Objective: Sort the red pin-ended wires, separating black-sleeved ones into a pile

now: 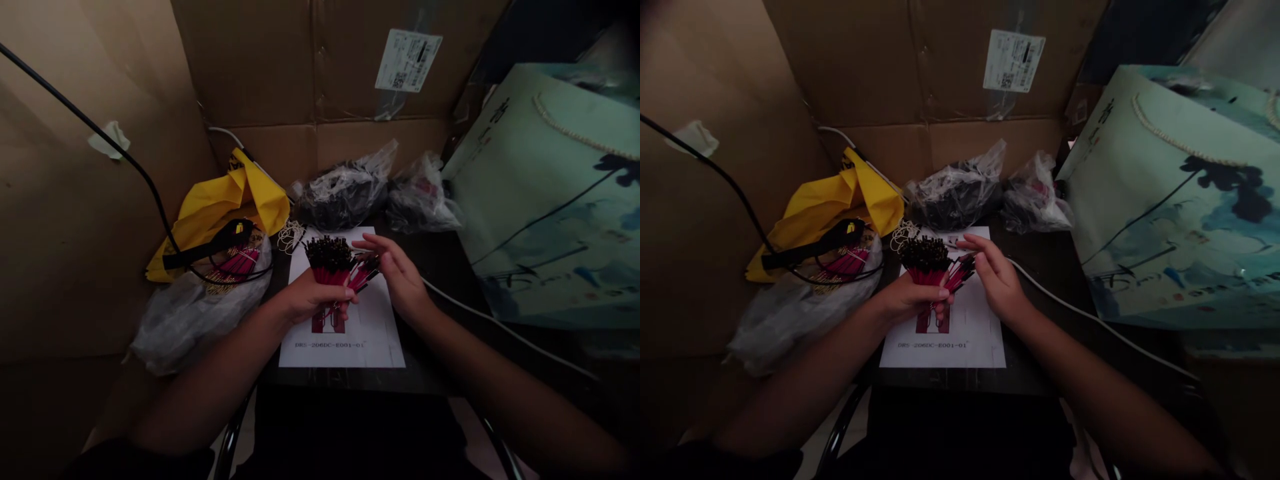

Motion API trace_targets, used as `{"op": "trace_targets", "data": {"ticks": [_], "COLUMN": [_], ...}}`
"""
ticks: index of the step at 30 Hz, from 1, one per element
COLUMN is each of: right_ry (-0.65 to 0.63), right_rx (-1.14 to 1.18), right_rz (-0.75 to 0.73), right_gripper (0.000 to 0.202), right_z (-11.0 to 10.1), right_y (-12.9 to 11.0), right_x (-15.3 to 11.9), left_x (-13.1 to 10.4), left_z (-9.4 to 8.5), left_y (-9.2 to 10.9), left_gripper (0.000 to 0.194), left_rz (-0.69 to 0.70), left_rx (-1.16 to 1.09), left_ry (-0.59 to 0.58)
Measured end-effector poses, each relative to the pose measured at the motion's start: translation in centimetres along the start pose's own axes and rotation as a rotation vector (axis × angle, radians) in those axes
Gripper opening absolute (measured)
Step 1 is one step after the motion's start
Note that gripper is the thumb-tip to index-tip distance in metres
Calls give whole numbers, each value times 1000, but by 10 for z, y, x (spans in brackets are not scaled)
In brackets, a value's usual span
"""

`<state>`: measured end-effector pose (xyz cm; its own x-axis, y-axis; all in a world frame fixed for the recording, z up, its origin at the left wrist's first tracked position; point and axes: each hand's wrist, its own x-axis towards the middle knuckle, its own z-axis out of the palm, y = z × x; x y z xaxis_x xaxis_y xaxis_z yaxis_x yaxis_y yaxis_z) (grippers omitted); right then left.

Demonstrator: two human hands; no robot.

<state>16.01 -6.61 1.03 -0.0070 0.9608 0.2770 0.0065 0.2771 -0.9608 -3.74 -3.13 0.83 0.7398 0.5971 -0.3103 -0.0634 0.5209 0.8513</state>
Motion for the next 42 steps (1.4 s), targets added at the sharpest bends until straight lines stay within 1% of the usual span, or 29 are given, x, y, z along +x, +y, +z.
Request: {"op": "trace_targets", "data": {"ticks": [3,5,9,15,17,18,19,22,23,24,25,27,29,30,35,38,42], "right_ry": [6,-46,-143,-143,-137,-113,-64,205,276,304,286,154,31,1,14,27,37], "right_rx": [-10,-40,-10,41,32,22,7,-133,-206,-278,-343,-429,-439,-425,-307,-226,-150], "right_rz": [-21,-14,68,120,107,88,56,-105,-154,-189,-203,-171,-101,-60,112,154,192], "right_gripper": [42,46,49,50,50,49,47,28,20,15,13,16,16,16,19,19,18], "right_z": [0,-1,-2,-3,-1,-1,-1,-4,-6,-7,-8,-8,-3,-1,12,14,14], "right_y": [0,2,10,14,13,12,11,8,6,4,2,-2,-4,-4,1,2,0], "right_x": [-1,0,1,5,6,6,6,0,-3,-6,-8,-13,-15,-15,-13,-12,-12], "left_x": [1,2,4,5,6,6,7,7,7,7,7,7,8,8,8,7,6], "left_z": [0,0,0,0,0,0,0,2,3,4,4,3,2,1,0,3,6], "left_y": [0,0,2,8,7,6,6,6,7,8,9,9,7,6,4,5,7], "left_gripper": [19,20,22,19,18,18,18,19,19,19,18,18,17,18,20,20,21], "left_rz": [19,32,69,114,105,93,85,91,97,103,110,128,156,167,205,211,213], "left_rx": [-6,2,63,148,145,128,97,-26,-51,-61,-62,-45,-2,27,173,208,208], "left_ry": [-4,-3,42,70,75,80,86,119,129,136,143,153,167,174,224,252,240]}}
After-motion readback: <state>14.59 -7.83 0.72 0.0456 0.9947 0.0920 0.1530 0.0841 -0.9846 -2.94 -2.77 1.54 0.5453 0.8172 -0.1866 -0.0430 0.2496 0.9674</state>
